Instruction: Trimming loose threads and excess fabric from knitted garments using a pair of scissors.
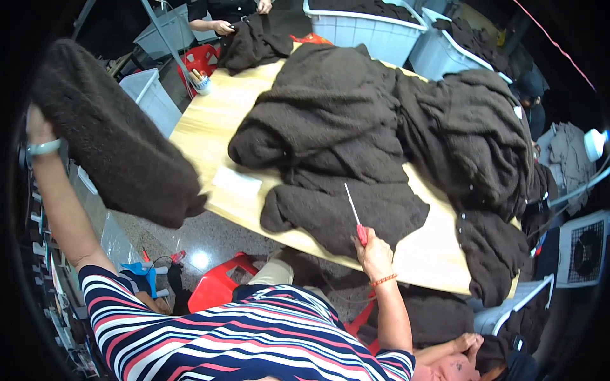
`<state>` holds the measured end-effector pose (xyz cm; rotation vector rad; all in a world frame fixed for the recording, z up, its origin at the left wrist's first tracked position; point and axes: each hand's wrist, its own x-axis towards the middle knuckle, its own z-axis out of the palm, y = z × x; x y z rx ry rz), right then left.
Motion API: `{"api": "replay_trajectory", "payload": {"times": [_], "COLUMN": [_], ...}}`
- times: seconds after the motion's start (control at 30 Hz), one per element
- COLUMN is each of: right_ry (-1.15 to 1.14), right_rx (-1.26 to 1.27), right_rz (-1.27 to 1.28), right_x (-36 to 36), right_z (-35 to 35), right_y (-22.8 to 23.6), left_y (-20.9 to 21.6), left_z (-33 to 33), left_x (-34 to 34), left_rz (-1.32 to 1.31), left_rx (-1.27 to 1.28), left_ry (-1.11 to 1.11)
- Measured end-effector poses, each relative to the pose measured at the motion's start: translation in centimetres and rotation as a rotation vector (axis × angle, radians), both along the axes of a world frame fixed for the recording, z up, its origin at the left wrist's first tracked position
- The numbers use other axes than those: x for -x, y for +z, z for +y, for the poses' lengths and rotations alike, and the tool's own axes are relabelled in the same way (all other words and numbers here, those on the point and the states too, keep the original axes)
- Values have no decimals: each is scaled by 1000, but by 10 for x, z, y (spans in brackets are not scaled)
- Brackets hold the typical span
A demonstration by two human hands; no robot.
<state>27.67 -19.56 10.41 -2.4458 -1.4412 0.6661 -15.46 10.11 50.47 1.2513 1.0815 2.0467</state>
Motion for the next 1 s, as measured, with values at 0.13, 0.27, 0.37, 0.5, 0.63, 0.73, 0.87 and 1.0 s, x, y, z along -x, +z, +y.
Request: {"api": "replay_trajectory", "payload": {"times": [0.13, 0.27, 0.37, 0.5, 0.63, 0.73, 0.87, 1.0], "right_ry": [2, -36, -236, -374, -522, -260, -467, -633], "right_rx": [-6, 11, 2, -258, -387, -377, -248, -210], "right_rz": [47, 136, 255, 370, 650, 209, 394, 564], "right_x": [5, 2, -2, 5, 9, 7, -16, -48], "right_z": [46, 89, 102, 122, 119, 111, 88, 70], "right_y": [-1, -24, -57, -69, -93, -97, -99, -96], "left_y": [-40, -73, -106, -157, -252, -336, -364, -457], "left_z": [63, 152, 238, 343, 402, 332, 107, -44], "left_x": [8, 31, 19, -32, -100, -164, -215, -199], "left_rz": [-88, 27, 96, 140, 390, 704, 915, 1292], "left_rx": [86, 118, 74, 217, 577, 181, -82, 86], "left_ry": [-78, -148, -596, -443, -315, -383, -941, -913]}}
